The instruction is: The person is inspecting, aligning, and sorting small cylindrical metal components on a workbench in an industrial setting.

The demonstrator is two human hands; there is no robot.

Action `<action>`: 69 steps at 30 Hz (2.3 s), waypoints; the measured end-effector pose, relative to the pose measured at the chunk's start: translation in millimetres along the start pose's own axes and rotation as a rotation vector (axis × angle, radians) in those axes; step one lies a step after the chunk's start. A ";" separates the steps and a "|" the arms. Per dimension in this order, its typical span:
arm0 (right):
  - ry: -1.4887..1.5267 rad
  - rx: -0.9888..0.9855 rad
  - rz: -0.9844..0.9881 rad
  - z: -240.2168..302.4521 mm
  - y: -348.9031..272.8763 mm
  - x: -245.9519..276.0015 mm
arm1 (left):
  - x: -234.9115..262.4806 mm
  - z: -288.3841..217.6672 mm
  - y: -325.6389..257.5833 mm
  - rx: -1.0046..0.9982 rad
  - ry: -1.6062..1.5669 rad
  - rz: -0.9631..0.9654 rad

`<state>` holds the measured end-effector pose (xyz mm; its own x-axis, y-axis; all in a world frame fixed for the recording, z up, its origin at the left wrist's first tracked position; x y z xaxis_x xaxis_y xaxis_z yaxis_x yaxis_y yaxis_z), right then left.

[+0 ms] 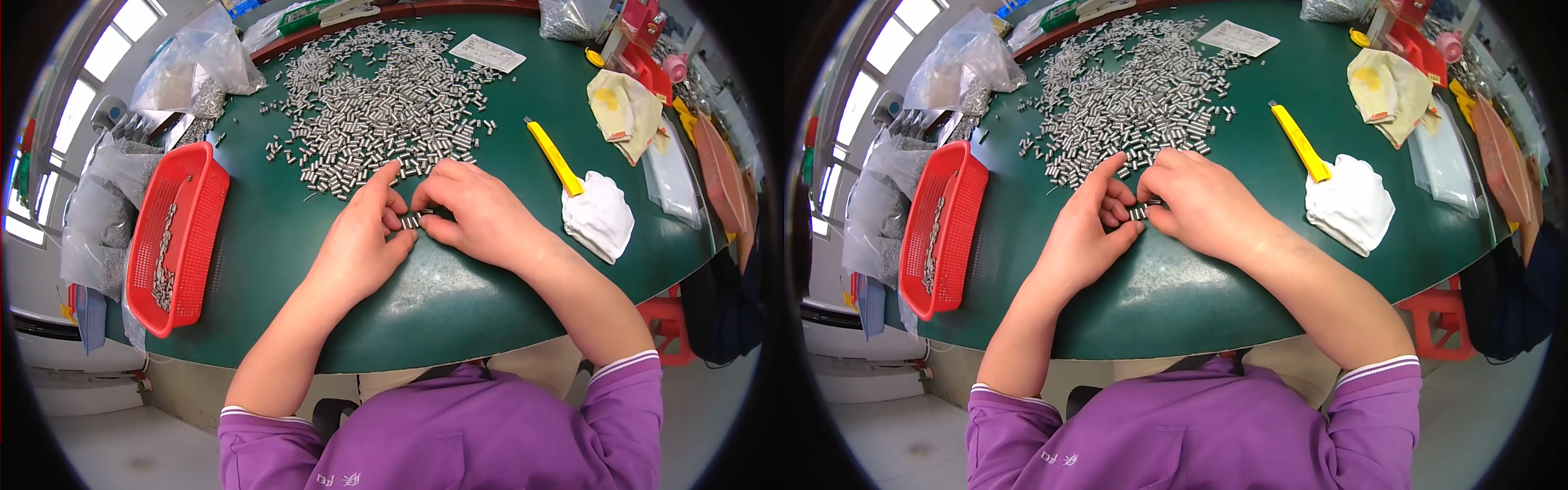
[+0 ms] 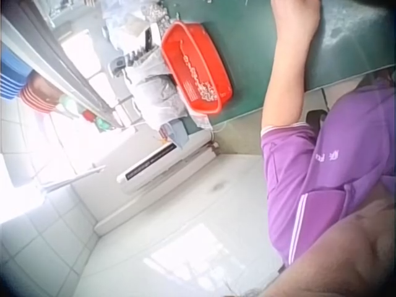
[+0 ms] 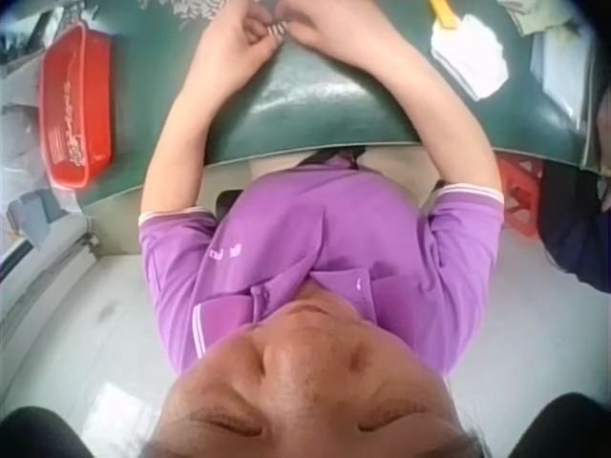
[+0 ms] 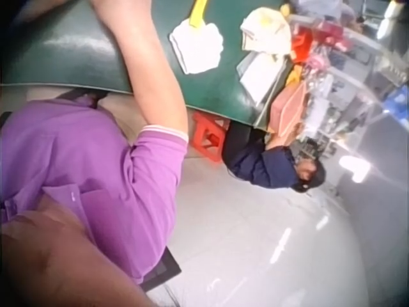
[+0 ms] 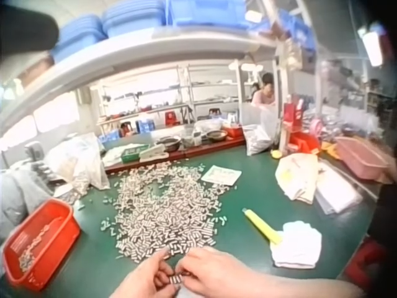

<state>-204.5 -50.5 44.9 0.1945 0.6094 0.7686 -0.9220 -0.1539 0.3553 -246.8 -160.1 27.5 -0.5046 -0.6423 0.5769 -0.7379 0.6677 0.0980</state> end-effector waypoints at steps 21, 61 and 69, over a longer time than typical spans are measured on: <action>-0.150 -0.343 -0.413 -50.9 -148.6 161.3 | -3.7 -63.5 -4.3 -0.621 0.196 -0.226; -1.055 -0.069 -0.065 -63.7 -140.8 155.1 | -181.2 -139.7 2.5 -0.759 0.554 0.208; -0.691 -0.033 -0.257 -42.1 -142.0 172.0 | -181.6 -138.7 2.3 -0.732 0.566 0.237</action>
<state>-54.2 108.9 104.2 0.5619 -0.0073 0.8272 -0.8266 -0.0422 0.5612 -94.7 10.3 35.4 -0.1716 -0.3110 0.9348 -0.0845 0.9500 0.3005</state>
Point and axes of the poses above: each hand's wrist, its own y-axis towards the middle knuckle, its own x-axis out of the back of the hand, z = x × y, the point moved 9 cm from there along y, towards the middle knuckle, and after that the axes turned 2 degrees about -y, right-handed, at the moved point
